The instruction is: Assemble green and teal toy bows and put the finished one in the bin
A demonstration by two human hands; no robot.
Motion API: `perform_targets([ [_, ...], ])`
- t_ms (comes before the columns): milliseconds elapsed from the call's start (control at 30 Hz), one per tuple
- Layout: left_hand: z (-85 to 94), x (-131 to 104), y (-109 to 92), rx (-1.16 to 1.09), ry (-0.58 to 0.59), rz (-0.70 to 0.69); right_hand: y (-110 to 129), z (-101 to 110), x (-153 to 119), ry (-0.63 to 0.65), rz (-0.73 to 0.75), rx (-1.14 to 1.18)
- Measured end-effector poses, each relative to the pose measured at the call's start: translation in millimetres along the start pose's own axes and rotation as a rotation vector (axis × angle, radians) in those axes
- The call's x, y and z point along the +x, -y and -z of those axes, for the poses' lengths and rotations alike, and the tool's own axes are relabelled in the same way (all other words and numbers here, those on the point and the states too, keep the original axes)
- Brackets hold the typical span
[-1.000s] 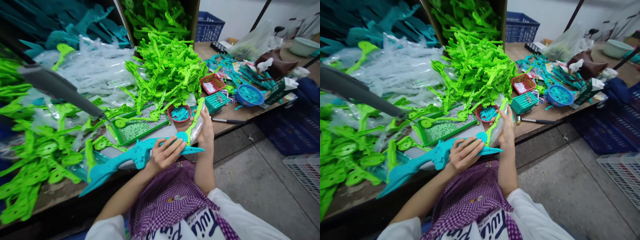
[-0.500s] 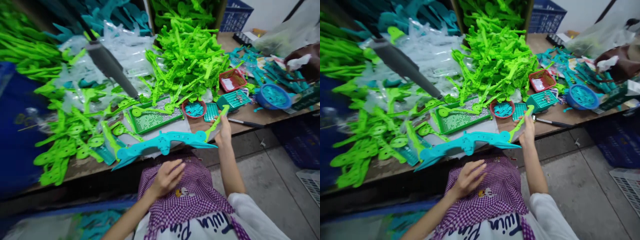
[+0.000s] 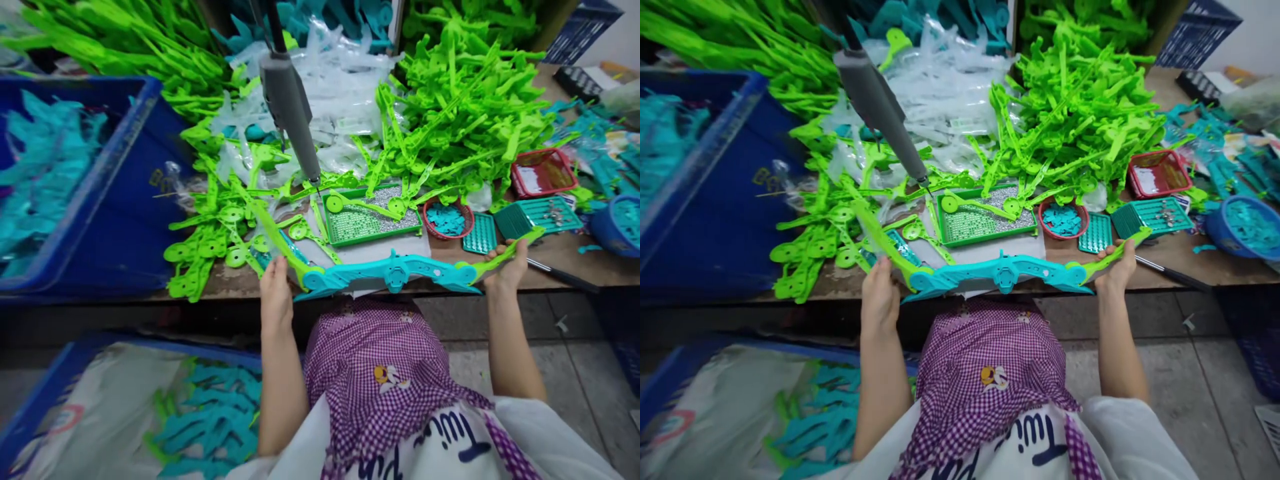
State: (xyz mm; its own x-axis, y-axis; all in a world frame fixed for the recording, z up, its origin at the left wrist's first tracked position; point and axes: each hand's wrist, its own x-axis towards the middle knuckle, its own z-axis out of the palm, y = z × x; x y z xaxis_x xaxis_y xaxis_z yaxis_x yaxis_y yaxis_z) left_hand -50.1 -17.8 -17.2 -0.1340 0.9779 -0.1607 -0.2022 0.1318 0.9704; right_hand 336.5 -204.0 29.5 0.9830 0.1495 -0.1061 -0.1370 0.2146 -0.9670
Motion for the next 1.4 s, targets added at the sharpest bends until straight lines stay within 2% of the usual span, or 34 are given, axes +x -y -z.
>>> perform_targets([
  [100, -0.7, 6.3, -2.6, -0.177, 0.076, 0.092, -0.8, -3.0, 1.5, -0.029, -0.024, -0.019],
  [233, 8.8, 7.3, -16.4, -0.162, 0.183, 0.210, 0.7, -11.7, 10.8, -0.080, -0.005, -0.090],
  [300, 9.8, 2.6, -24.0, -0.160, 0.199, 0.164, 4.7, -13.9, 16.1, -0.096, -0.021, -0.136],
  [367, 6.9, -4.2, -28.6, -0.191, 0.156, 0.068, 13.1, -11.5, 12.2, -0.161, 0.080, -0.193],
  [433, 2.6, -10.2, -28.4, -0.216, 0.089, -0.009, 24.1, -4.7, -10.5, -0.253, 0.347, -0.236],
  [467, 0.9, -12.2, -26.5, -0.216, 0.059, -0.028, 28.4, -0.8, -30.8, -0.261, 0.497, -0.258],
  [500, -0.2, -13.3, -23.8, -0.208, 0.034, -0.036, 30.5, 2.2, -56.8, -0.224, 0.601, -0.261],
  [533, -0.6, -13.7, -20.5, -0.198, 0.021, -0.032, 29.1, 3.2, -87.2, -0.108, 0.593, -0.271],
  [567, -0.4, -13.7, -17.0, -0.188, 0.019, -0.021, 23.6, 1.2, -120.3, 0.158, 0.446, -0.314],
  [600, 0.6, -13.4, -13.7, -0.186, 0.025, -0.006, 14.0, -4.3, -153.6, 0.543, 0.181, -0.355],
  [633, 2.0, -13.1, -10.8, -0.192, 0.039, 0.009, 1.0, -13.6, -185.0, 0.905, -0.152, -0.349],
  [667, 3.9, -13.1, -8.6, -0.206, 0.057, 0.024, -14.3, -26.1, -212.5, 1.102, -0.451, -0.295],
  [700, 6.0, -13.4, -7.2, -0.224, 0.080, 0.036, -30.3, -40.8, -234.9, 1.143, -0.667, -0.217],
  [767, 10.6, -15.3, -6.4, -0.256, 0.126, 0.053, -58.2, -71.3, -263.4, 1.078, -0.859, -0.054],
  [833, 14.9, -18.1, -7.0, -0.274, 0.154, 0.054, -75.3, -94.5, -274.2, 1.015, -0.899, 0.055],
  [900, 18.0, -21.2, -7.5, -0.279, 0.157, 0.049, -81.9, -105.7, -275.5, 0.974, -0.931, 0.100],
  [1000, 19.3, -26.3, -7.4, -0.268, 0.163, 0.063, -82.6, -106.5, -274.1, 0.938, -1.004, 0.116],
  [1133, 14.6, -32.8, -7.8, -0.250, 0.200, 0.090, -83.7, -105.4, -274.0, 0.915, -1.006, 0.128],
  [1267, 7.7, -34.4, -5.0, -0.269, 0.133, 0.044, -87.2, -108.0, -271.8, 0.920, -1.012, 0.059],
  [1400, 4.3, -35.8, 2.9, -0.250, 0.059, 0.061, -92.5, -109.8, -271.7, 0.903, -0.972, -0.049],
])
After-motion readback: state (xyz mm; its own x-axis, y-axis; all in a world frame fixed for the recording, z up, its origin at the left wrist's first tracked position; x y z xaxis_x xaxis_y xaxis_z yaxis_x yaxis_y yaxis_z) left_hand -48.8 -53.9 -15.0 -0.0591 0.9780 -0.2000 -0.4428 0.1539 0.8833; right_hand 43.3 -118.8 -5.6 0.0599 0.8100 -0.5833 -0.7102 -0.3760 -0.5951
